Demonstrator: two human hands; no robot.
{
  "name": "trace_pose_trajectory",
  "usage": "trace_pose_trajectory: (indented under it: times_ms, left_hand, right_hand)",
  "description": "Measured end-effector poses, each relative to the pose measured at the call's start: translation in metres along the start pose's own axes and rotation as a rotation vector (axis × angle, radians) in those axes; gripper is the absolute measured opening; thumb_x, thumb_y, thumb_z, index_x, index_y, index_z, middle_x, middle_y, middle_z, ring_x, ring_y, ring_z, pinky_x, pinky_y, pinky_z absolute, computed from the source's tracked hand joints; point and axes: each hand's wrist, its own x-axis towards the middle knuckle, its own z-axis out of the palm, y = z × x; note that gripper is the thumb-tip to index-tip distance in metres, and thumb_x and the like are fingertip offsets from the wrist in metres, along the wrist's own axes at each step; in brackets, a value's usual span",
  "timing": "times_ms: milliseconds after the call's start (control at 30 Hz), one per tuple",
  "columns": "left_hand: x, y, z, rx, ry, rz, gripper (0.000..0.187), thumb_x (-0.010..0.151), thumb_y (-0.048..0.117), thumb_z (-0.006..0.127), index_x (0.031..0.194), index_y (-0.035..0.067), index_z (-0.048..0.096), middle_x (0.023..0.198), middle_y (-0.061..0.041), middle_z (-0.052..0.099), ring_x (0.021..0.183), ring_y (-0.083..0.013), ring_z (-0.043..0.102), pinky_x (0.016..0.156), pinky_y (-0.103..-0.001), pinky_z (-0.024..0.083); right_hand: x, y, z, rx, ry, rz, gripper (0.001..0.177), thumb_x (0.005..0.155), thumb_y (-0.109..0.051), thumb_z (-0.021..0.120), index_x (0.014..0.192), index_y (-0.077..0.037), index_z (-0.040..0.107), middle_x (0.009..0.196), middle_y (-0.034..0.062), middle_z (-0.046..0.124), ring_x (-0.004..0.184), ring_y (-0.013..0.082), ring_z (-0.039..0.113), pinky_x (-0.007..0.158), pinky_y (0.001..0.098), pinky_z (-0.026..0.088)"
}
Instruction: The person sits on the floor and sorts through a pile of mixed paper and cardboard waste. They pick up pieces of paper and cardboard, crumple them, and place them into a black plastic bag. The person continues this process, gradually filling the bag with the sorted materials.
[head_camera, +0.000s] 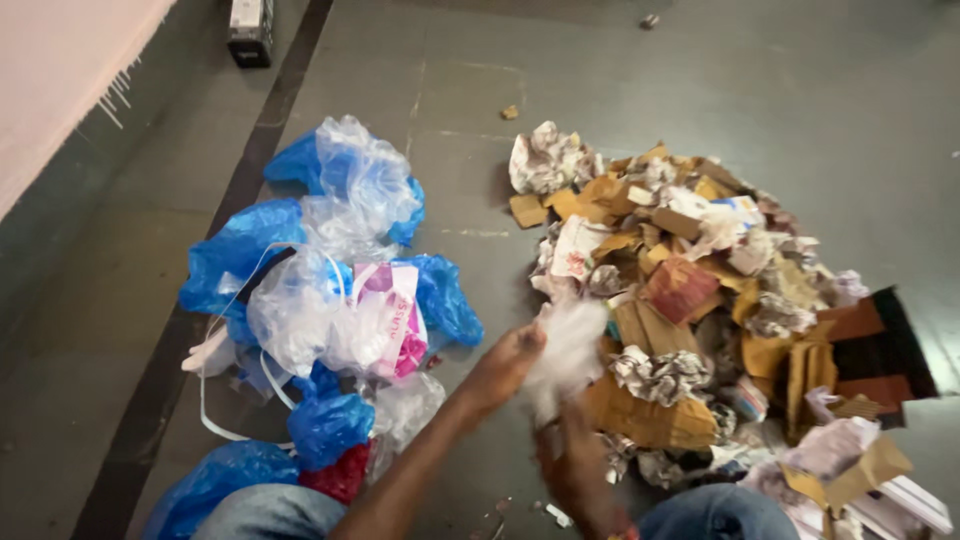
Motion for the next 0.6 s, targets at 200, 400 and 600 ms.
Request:
trace_pose_trajectory:
  times_ms: [200, 400, 600]
  left_hand:
    - [-0.030, -0.005, 0.015, 0.556, 0.260, -0.272, 0.045, 0.078, -0.001, 0.050, 0.116, 0.011, 0.072, 0.083, -0.008, 0.073, 0.067, -0.0155, 0.064, 0.060, -0.035, 0.054]
    - [-0.022, 0.014, -0.047, 0.611, 0.614, 0.242, 0.024, 0.088, 0.005, 0.052, 0.103, 0.007, 0.071, 0.084, -0.006, 0.067, 0.074, -0.0132, 0.060, 0.065, -0.031, 0.050]
    - [-0.047, 0.102, -0.104, 0.878, 1.092, 0.493, 0.030, 0.097, 0.022, 0.058, 0.116, 0.000, 0.065, 0.122, -0.020, 0.064, 0.116, -0.0330, 0.058, 0.106, -0.045, 0.043]
  right_hand:
    - [-0.012, -0.020, -0.004, 0.025, -0.306, 0.047, 0.019, 0.091, -0.013, 0.076, 0.109, -0.008, 0.073, 0.104, 0.0102, 0.068, 0.091, 0.0314, 0.069, 0.079, 0.0421, 0.055]
    - [-0.017, -0.023, -0.036, 0.187, -0.075, 0.184, 0.019, 0.087, -0.007, 0.070, 0.107, -0.007, 0.072, 0.125, 0.0135, 0.067, 0.087, 0.0284, 0.074, 0.073, 0.0366, 0.059]
    - [-0.024, 0.006, -0.037, 0.210, -0.054, 0.370, 0.018, 0.090, -0.010, 0.071, 0.108, -0.006, 0.073, 0.119, 0.0088, 0.070, 0.082, 0.0221, 0.074, 0.072, 0.0330, 0.059]
